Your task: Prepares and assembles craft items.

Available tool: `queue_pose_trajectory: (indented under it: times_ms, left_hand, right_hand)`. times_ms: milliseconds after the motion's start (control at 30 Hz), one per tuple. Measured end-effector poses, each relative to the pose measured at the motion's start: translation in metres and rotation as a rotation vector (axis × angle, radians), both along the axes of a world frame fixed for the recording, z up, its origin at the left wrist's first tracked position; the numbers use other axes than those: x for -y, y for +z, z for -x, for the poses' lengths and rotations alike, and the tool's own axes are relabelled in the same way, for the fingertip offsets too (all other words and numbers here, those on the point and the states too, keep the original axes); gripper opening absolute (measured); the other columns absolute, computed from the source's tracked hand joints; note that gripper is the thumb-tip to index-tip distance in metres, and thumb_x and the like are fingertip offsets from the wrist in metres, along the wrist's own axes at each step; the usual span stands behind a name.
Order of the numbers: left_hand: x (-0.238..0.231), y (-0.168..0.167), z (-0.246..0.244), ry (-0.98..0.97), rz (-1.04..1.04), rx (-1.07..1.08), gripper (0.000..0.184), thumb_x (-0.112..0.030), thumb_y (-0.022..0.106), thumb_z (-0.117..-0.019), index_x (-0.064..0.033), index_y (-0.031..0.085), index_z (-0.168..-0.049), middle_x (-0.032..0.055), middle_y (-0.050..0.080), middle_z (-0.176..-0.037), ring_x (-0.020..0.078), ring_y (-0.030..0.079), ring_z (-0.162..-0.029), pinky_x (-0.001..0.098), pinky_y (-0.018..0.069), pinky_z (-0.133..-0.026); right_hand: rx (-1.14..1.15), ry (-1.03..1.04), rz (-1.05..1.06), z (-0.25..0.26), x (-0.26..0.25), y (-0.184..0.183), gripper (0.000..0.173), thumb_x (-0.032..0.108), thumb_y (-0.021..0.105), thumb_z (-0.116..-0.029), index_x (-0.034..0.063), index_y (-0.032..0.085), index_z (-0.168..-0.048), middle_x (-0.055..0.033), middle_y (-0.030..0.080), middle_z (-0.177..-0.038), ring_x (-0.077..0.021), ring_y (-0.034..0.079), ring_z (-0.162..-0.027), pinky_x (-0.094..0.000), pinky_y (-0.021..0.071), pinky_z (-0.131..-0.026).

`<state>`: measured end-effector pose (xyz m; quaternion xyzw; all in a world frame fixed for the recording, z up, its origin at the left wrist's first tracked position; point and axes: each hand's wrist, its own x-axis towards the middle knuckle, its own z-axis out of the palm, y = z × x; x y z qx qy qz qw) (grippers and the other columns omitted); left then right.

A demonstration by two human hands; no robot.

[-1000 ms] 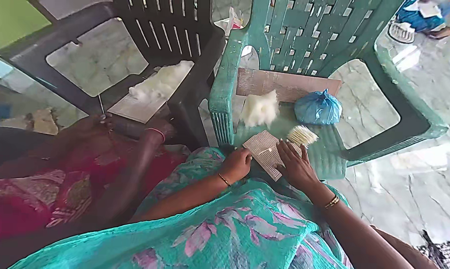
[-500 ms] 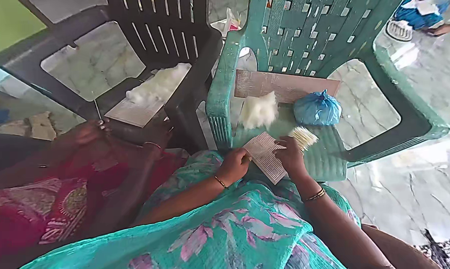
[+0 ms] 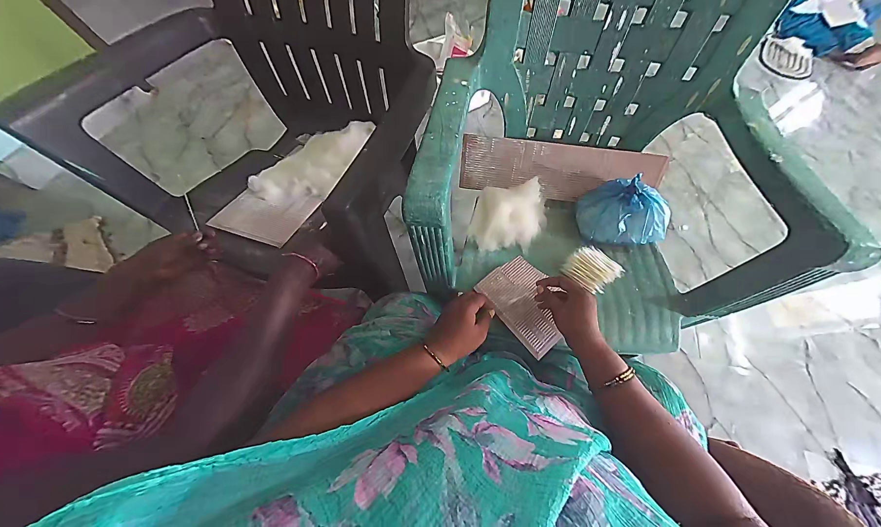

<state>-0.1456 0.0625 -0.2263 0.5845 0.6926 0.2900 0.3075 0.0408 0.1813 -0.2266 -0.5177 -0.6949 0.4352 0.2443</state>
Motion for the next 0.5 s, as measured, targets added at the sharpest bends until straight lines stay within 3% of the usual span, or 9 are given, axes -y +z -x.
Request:
queue_pose_trajectory:
  times_ms: [100, 233, 400, 500]
  left_hand:
    - [0.000, -0.003, 0.000, -0.020, -0.015, -0.016, 0.029, -0.017, 0.052, -0.1052, 0.0051, 0.070, -0.110, 0.0205, 0.068, -0.110, 0.0292, 0.066, -0.104, 0.0424, 0.0518, -0.097]
    - [-0.001, -0.005, 0.001, -0.021, -0.040, -0.074, 0.027, -0.015, 0.053, -0.1041, 0.0057, 0.070, -0.109, 0.0214, 0.069, -0.110, 0.0317, 0.067, -0.108, 0.0453, 0.0518, -0.099]
    - [-0.004, -0.003, 0.003, 0.001, 0.071, -0.108, 0.029, -0.016, 0.051, -0.1056, 0.0050, 0.069, -0.114, 0.0216, 0.068, -0.119, 0.0323, 0.064, -0.117, 0.0461, 0.0492, -0.104]
    - [-0.005, -0.002, 0.004, 0.001, 0.096, -0.128, 0.030, -0.016, 0.050, -0.1062, 0.0052, 0.068, -0.115, 0.0217, 0.067, -0.119, 0.0320, 0.064, -0.117, 0.0456, 0.0491, -0.104]
  right_hand:
    - [0.059, 0.007, -0.026, -0.001, -0.002, -0.001, 0.016, 0.015, 0.067, -0.0991, 0.0044, 0.073, -0.109, -0.0098, 0.074, -0.097, -0.0188, 0.070, -0.079, -0.0419, 0.0577, -0.078]
    - [0.208, 0.060, -0.075, 0.003, -0.007, 0.005, 0.017, 0.019, 0.067, -0.0999, 0.0064, 0.075, -0.108, -0.0131, 0.074, -0.100, -0.0288, 0.069, -0.088, -0.0552, 0.0521, -0.084]
    - [0.407, 0.187, -0.357, 0.009, -0.013, 0.001, 0.016, 0.015, 0.066, -0.0979, 0.0060, 0.076, -0.106, -0.0192, 0.070, -0.117, -0.0410, 0.062, -0.115, -0.0624, 0.0484, -0.095]
    - [0.447, 0.161, -0.532, 0.012, -0.020, -0.009, 0.017, 0.011, 0.061, -0.0998, 0.0035, 0.075, -0.107, -0.0216, 0.069, -0.117, -0.0441, 0.061, -0.116, -0.0618, 0.0476, -0.097]
